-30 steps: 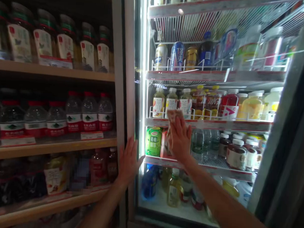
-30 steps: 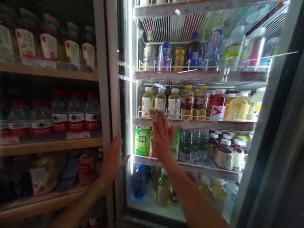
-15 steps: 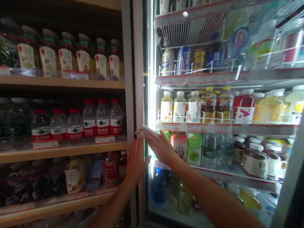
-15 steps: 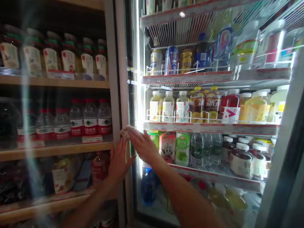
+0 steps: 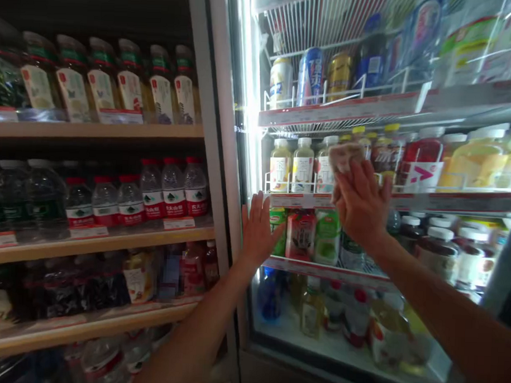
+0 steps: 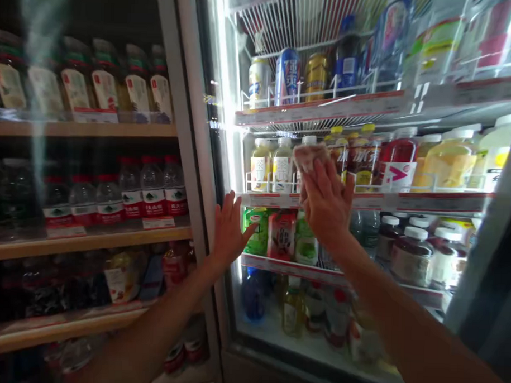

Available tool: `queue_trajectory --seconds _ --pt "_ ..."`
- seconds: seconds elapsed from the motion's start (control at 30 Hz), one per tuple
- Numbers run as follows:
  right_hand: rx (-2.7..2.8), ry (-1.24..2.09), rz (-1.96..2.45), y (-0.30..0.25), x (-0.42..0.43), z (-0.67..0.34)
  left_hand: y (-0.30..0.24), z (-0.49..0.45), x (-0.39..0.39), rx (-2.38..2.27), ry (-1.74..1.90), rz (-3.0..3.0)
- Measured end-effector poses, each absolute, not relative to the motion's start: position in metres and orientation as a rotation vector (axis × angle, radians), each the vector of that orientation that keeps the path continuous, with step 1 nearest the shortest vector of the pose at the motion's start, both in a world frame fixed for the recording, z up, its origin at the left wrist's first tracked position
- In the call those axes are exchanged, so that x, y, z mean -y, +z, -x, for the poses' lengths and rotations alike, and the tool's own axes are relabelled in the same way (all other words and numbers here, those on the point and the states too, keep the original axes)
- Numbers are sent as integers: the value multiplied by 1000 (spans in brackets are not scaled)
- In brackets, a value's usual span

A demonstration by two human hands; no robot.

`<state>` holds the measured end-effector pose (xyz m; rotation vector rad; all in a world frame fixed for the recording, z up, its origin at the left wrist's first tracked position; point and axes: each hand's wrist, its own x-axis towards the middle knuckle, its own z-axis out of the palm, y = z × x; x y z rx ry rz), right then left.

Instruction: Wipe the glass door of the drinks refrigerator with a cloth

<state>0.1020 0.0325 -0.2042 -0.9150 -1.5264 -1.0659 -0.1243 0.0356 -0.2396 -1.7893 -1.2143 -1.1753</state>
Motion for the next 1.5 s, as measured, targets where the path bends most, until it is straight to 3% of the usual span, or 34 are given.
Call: queue_trajectory --seconds 0.23,0.4,0.6,0.77,0.97,1.13,1.3,1.5 --pt "1554 -1310 904 -216 -22 -174 -205 89 -46 1070 -1281 1786" --pt "1108 -1189 1122 -210 -18 -213 -202 86 -57 1041 -1306 1678" --pt "1467 -1278 1011 -222 -15 -216 -203 89 -58 1027 -1294 1688" --pt "863 -1118 1172 -206 -11 -256 -202 89 -58 1020 -1305 1699" --pt "1261 -1226 1151 -211 -11 -243 -202 88 -57 1029 -1313 1704" --pt "841 -1078 1221 -199 -14 -259 -203 88 -57 1009 -1322 1700" --pt "1277 -1203 1142 -200 -15 -240 -203 88 -57 1028 -1317 1694" --pt "821 -1036 1268 -193 -15 -265 -204 86 -57 1050 -1308 1702"
